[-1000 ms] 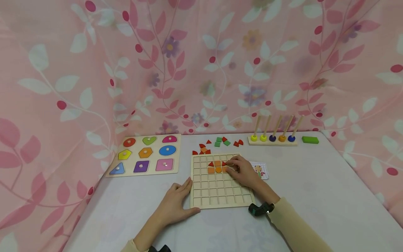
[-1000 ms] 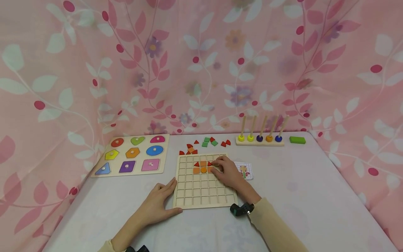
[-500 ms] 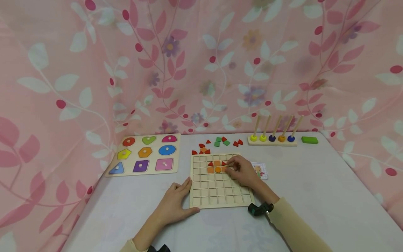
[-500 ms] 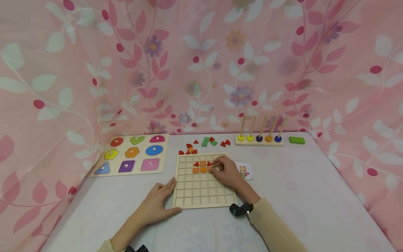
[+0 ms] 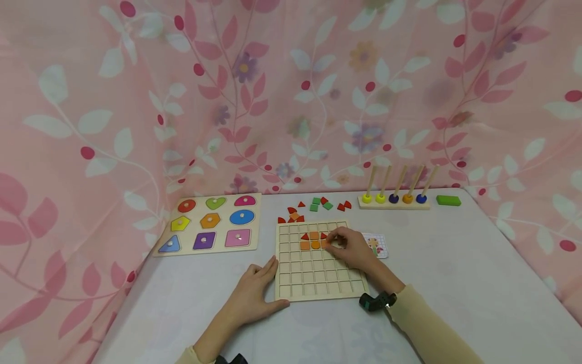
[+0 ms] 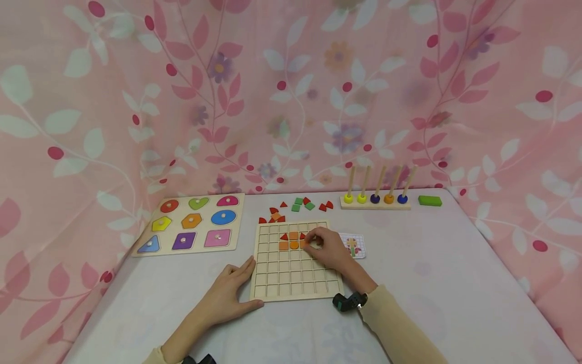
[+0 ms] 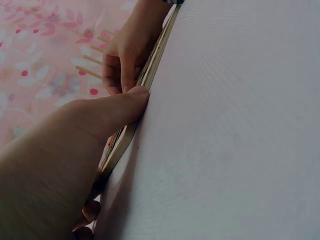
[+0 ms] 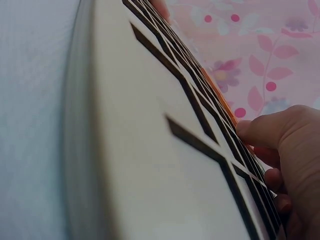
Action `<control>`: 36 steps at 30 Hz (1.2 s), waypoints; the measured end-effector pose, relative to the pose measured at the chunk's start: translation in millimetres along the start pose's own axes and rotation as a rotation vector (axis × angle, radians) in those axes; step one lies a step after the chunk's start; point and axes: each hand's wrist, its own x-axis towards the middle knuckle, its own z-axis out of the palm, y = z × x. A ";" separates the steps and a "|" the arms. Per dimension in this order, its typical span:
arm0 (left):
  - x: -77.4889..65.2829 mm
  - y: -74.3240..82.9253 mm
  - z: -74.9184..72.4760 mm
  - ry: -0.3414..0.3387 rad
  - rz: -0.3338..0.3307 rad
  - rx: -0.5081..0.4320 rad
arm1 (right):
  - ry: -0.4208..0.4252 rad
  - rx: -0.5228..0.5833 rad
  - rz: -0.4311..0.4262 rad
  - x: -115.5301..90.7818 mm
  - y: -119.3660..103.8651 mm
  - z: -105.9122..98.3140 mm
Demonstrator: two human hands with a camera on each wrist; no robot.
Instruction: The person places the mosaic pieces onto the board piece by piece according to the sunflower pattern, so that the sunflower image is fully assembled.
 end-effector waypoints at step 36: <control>-0.2 1.4 -2.8 -0.001 0.004 -0.009 | 0.006 -0.013 -0.044 1.3 3.6 -0.2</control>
